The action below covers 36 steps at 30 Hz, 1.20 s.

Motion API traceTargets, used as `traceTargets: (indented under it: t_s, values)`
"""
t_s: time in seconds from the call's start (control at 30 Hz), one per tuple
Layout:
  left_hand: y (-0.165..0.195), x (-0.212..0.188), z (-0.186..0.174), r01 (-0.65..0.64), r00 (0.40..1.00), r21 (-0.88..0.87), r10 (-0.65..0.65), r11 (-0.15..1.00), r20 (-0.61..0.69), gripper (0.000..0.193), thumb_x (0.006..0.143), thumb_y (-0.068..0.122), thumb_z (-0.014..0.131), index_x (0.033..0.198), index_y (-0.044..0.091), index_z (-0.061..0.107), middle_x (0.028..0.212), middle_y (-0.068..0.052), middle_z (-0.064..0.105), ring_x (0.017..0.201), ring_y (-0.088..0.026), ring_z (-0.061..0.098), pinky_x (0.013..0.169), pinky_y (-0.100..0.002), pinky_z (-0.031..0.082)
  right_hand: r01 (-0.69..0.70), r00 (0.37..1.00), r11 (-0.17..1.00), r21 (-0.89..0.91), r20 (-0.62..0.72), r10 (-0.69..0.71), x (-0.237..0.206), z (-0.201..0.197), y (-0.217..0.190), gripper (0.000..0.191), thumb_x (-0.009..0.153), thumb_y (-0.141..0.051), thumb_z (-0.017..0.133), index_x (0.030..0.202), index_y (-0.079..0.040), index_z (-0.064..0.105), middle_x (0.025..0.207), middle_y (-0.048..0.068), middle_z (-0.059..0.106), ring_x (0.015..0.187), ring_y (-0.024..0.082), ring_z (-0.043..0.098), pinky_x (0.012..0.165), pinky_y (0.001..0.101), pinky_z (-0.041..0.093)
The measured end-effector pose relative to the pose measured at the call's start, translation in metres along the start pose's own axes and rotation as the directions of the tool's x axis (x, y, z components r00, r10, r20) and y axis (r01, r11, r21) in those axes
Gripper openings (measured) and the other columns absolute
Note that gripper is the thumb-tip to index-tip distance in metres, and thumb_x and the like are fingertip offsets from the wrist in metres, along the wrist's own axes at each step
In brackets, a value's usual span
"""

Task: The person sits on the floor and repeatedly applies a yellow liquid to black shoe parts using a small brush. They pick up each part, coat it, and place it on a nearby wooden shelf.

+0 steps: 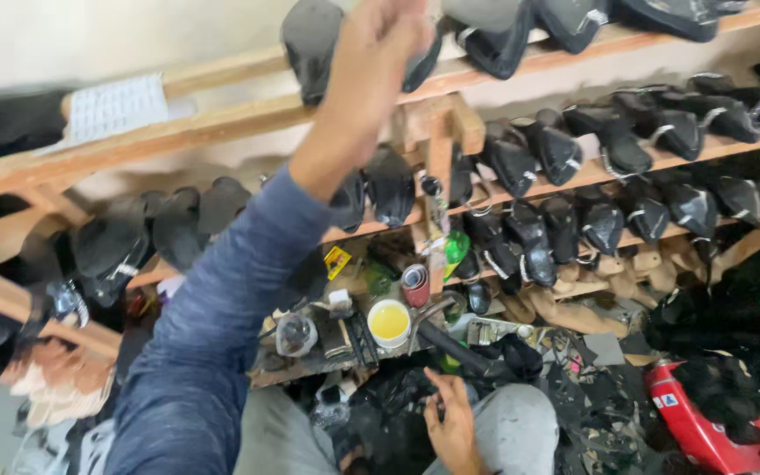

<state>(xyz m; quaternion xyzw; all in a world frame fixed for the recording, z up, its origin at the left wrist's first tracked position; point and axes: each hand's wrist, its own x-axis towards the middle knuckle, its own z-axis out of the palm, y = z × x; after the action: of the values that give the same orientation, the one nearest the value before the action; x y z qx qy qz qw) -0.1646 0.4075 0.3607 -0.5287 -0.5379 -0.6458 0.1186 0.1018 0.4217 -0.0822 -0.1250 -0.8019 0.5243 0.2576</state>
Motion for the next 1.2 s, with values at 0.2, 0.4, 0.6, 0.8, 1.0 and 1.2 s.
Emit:
traceTargets:
  t_s: [0.2,0.4,0.6,0.8,1.0,1.2]
  values:
    - [0.031,-0.308,-0.053,0.519,0.854,-0.048,-0.516,0.853,0.064,0.038,0.102,-0.002,0.056,0.140,0.001,0.060,0.135,-0.012,0.068,0.124,-0.018,0.068,0.107,-0.032,0.053,0.112,0.992,0.990,-0.089,0.065,-0.106,-0.006,0.021,-0.024,0.047,0.088,0.003,0.062,0.133,-0.009,0.065,0.110,0.011,0.062,0.086,0.020,0.064,0.075,0.0308,0.053]
    - [-0.029,-0.516,-0.197,0.816,0.553,0.342,-0.459,0.466,-0.695,0.030,0.088,0.003,0.063,0.117,0.004,0.073,0.107,-0.015,0.072,0.088,-0.026,0.069,0.079,-0.036,0.054,0.096,0.984,0.993,-0.065,0.155,-0.085,-0.018,0.051,-0.048,0.043,0.093,0.001,0.061,0.135,-0.007,0.064,0.111,0.011,0.061,0.091,0.019,0.063,0.082,0.0306,0.053]
    - [-0.065,-0.590,-0.335,0.840,0.541,0.533,-0.221,0.101,-0.811,0.026,0.083,0.007,0.070,0.108,0.000,0.074,0.103,-0.019,0.066,0.096,-0.037,0.065,0.085,-0.046,0.053,0.039,0.972,0.997,-0.060,0.232,-0.024,-0.048,0.090,-0.081,0.042,0.094,-0.001,0.061,0.136,-0.007,0.064,0.112,0.009,0.061,0.092,0.017,0.064,0.081,0.0298,0.052]
    - [-0.089,-0.555,-0.348,0.902,0.250,0.359,-0.388,-0.240,-0.887,0.068,0.069,0.025,0.089,0.123,-0.001,0.058,0.127,-0.024,0.053,0.110,-0.045,0.057,0.086,-0.051,0.052,0.078,0.961,0.993,-0.092,0.272,-0.051,-0.068,0.123,-0.104,0.044,0.093,-0.001,0.062,0.137,-0.007,0.063,0.113,0.009,0.062,0.089,0.016,0.065,0.083,0.0296,0.052]
    - [-0.099,-0.569,-0.367,0.963,0.243,0.269,-0.433,0.000,-0.868,0.071,0.070,0.023,0.091,0.130,0.002,0.059,0.117,-0.021,0.063,0.106,-0.039,0.066,0.091,-0.043,0.055,0.084,0.957,0.989,-0.125,0.286,-0.046,-0.070,0.120,-0.106,0.046,0.093,-0.003,0.063,0.138,-0.008,0.061,0.113,0.008,0.063,0.089,0.014,0.065,0.083,0.0290,0.052]
    - [-0.045,-0.574,-0.293,0.584,0.243,-0.602,-0.825,0.545,-0.511,0.028,0.094,0.007,0.065,0.121,0.001,0.059,0.112,-0.007,0.070,0.098,-0.016,0.071,0.075,-0.031,0.064,-0.214,0.919,0.960,0.182,0.369,0.135,-0.054,0.136,-0.125,0.064,0.095,-0.003,0.061,0.155,-0.008,0.040,0.121,0.009,0.059,0.097,0.014,0.064,0.087,0.0303,0.054]
